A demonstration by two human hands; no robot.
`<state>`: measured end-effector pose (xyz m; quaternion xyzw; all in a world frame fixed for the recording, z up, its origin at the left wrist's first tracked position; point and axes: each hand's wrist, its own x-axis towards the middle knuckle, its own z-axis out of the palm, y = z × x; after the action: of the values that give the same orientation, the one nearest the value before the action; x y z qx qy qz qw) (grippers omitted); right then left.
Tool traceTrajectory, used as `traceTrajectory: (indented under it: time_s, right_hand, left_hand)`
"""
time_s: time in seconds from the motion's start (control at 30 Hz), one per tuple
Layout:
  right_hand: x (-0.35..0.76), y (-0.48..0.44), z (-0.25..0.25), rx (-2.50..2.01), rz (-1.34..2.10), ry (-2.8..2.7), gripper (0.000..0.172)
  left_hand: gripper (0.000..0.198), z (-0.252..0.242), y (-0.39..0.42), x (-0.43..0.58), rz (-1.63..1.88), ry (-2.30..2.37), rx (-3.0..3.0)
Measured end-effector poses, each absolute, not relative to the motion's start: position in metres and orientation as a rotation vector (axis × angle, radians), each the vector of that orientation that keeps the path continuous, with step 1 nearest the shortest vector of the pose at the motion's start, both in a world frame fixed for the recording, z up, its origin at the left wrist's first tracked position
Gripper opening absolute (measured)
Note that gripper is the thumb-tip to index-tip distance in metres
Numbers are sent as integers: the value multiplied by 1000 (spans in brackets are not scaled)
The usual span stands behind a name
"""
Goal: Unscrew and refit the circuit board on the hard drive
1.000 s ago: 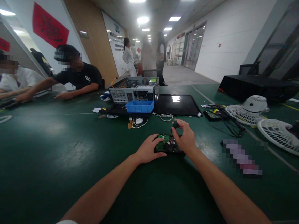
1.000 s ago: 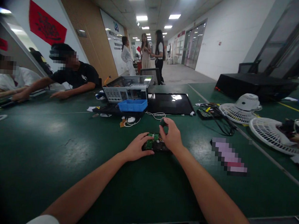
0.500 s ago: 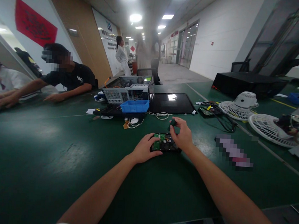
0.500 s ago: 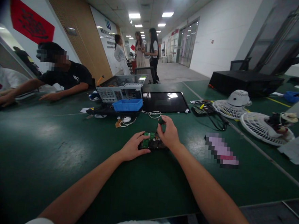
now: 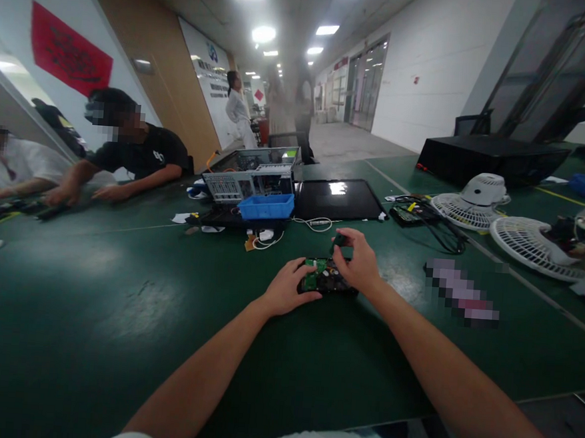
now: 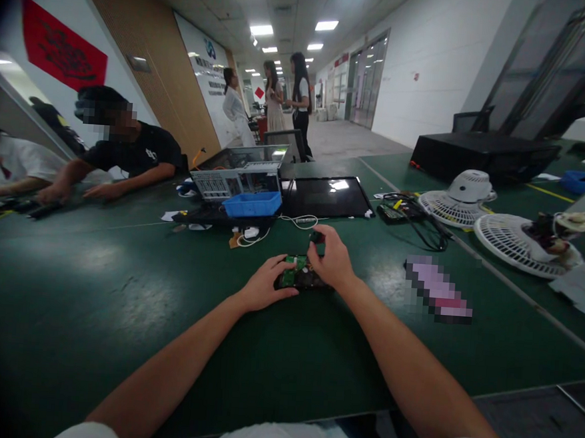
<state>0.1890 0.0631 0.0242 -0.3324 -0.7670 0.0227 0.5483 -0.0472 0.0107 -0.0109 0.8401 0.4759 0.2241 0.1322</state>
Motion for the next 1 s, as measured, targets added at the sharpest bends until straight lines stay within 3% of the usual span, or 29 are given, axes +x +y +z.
traceTrajectory:
  time_s: [1.0]
  right_hand:
    - [187, 61, 25, -844, 23, -1854, 43]
  left_hand:
    - [75, -15, 16, -49, 689, 1377, 2439]
